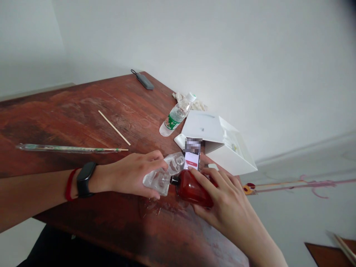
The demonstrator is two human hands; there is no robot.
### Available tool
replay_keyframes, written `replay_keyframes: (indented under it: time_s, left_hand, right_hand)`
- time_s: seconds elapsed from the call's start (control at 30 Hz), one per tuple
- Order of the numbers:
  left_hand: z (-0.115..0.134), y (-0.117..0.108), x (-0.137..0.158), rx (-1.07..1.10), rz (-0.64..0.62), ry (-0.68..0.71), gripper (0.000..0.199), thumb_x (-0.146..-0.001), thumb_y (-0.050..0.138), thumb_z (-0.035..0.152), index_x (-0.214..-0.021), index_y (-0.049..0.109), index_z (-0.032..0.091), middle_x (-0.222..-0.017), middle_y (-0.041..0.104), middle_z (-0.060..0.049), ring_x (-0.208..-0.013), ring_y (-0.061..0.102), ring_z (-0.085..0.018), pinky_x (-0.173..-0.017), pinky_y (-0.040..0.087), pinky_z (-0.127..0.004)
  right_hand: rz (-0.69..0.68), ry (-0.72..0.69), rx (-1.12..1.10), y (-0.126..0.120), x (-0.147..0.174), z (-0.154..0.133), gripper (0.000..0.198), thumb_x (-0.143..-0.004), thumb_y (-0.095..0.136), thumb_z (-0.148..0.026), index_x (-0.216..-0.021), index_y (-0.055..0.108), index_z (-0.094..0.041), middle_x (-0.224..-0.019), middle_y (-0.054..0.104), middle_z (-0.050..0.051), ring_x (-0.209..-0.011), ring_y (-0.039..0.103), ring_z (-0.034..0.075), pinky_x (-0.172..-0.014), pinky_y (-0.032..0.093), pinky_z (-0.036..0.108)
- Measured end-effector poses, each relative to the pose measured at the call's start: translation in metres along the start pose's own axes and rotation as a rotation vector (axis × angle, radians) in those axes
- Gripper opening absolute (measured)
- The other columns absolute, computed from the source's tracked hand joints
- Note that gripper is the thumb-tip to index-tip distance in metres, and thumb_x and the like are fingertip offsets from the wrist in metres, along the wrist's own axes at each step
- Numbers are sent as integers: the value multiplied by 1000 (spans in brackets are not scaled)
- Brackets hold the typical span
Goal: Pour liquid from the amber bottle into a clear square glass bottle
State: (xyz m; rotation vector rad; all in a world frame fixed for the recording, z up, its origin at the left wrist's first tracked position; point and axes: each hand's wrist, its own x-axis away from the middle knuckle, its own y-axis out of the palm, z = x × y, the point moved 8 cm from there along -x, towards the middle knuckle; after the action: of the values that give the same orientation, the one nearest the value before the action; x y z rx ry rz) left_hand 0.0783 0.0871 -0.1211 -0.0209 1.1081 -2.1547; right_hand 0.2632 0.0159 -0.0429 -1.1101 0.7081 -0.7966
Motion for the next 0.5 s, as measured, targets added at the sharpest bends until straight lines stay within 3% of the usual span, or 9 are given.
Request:
replay_keyframes:
  time_s: [0.5]
  left_hand:
    - [-4,3,-1,-18,15,-2,62,-76,95,44,-127,65,25,-125,62,-3,-101,73,-26,-82,55,-32]
  right_hand:
    - [-32,10,-4,1,-2,0,80,-81,79,-30,-157,55,-27,-142,66,19,-121,67,43,-93,56,57]
